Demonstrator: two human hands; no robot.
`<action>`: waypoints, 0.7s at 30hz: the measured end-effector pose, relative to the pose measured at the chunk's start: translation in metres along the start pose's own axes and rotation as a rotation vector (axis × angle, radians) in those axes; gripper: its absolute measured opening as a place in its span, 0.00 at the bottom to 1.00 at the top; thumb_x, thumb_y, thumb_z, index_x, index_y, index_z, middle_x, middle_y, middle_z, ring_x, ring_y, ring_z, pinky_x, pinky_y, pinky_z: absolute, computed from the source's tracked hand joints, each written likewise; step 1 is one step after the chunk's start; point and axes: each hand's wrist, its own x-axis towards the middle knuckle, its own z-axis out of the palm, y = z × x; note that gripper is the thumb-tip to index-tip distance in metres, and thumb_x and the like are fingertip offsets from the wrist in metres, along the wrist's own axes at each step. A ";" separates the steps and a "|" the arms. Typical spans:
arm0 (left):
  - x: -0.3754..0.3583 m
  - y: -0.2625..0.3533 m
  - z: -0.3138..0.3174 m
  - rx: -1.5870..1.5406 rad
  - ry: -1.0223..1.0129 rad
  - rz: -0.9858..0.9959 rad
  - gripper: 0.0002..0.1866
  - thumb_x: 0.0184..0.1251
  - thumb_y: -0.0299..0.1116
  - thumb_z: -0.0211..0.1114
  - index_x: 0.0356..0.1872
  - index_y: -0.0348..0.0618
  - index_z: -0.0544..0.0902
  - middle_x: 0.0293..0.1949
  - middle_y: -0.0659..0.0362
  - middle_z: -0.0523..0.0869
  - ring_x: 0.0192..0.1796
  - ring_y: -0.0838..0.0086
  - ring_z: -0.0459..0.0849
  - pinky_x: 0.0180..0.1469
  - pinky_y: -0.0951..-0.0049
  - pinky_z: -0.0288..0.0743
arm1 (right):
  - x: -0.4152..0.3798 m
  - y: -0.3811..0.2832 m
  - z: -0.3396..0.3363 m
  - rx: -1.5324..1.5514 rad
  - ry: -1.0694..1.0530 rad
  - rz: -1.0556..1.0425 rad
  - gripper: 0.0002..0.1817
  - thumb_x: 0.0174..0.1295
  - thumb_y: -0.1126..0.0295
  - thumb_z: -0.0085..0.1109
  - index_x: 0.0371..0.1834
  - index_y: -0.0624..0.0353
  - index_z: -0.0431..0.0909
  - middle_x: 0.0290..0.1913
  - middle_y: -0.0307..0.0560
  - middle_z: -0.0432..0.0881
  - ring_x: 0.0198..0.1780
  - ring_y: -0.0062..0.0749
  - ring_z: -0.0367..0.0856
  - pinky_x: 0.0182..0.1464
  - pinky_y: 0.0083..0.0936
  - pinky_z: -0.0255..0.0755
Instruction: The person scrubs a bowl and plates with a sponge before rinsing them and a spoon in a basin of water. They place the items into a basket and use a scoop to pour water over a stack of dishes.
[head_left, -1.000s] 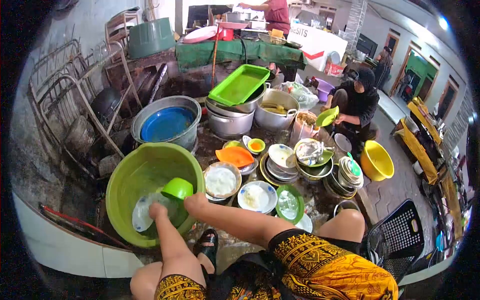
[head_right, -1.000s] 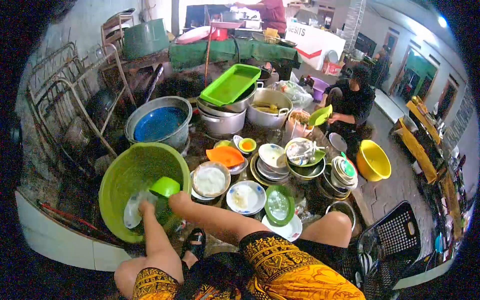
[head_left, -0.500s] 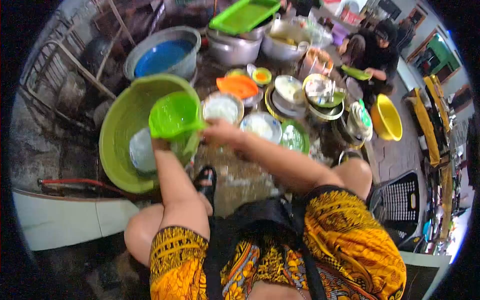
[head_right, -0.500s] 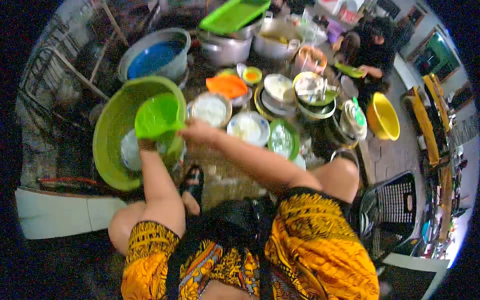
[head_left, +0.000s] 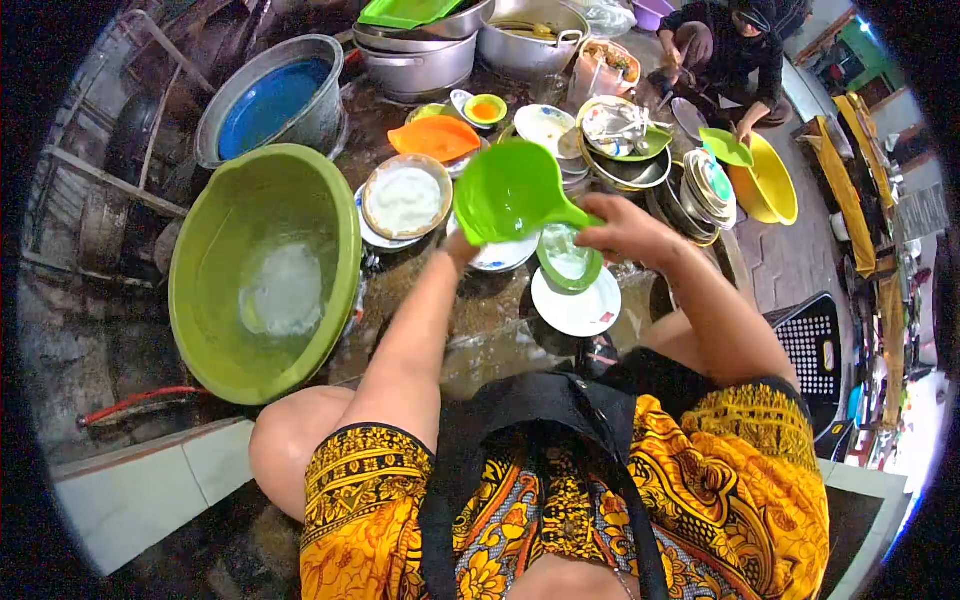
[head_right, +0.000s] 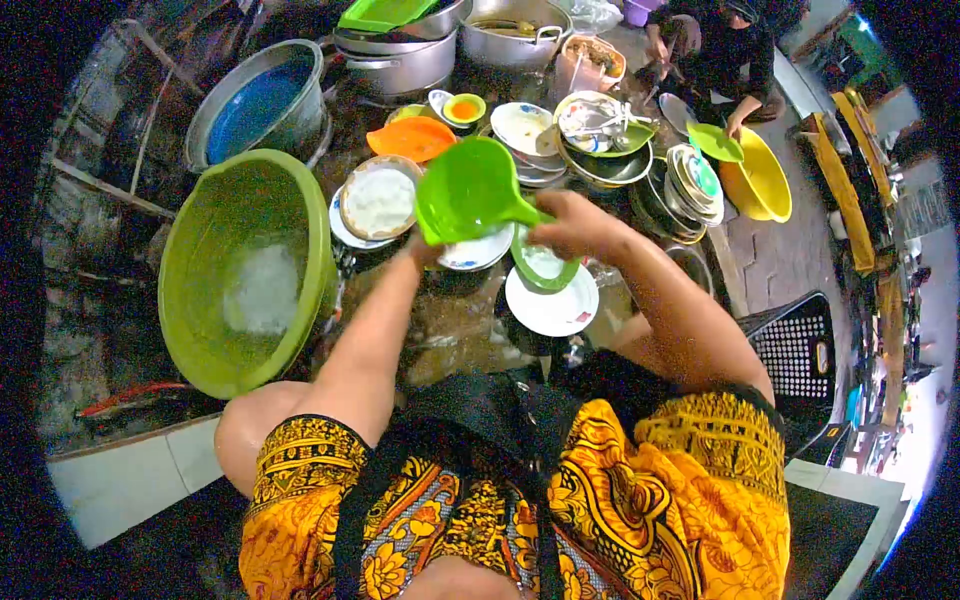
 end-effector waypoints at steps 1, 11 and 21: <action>0.002 0.005 0.025 0.183 -0.077 0.014 0.16 0.59 0.35 0.52 0.46 0.39 0.76 0.47 0.50 0.79 0.48 0.61 0.79 0.48 0.64 0.74 | -0.005 0.008 -0.004 0.002 -0.006 0.050 0.14 0.49 0.69 0.59 0.38 0.62 0.71 0.22 0.36 0.70 0.18 0.16 0.65 0.18 0.17 0.60; 0.032 0.018 0.088 0.562 -0.367 0.055 0.16 0.56 0.35 0.54 0.44 0.41 0.77 0.47 0.52 0.80 0.48 0.61 0.79 0.47 0.65 0.74 | -0.020 0.081 -0.019 0.005 -0.042 0.357 0.16 0.45 0.70 0.61 0.37 0.66 0.74 0.19 0.42 0.74 0.18 0.24 0.72 0.20 0.22 0.67; 0.039 0.020 0.061 0.573 -0.571 0.227 0.18 0.50 0.36 0.57 0.43 0.42 0.79 0.35 0.51 0.84 0.38 0.61 0.83 0.41 0.66 0.76 | -0.029 0.077 -0.028 -0.181 0.027 0.254 0.21 0.43 0.68 0.62 0.39 0.69 0.72 0.24 0.51 0.77 0.17 0.29 0.74 0.19 0.26 0.68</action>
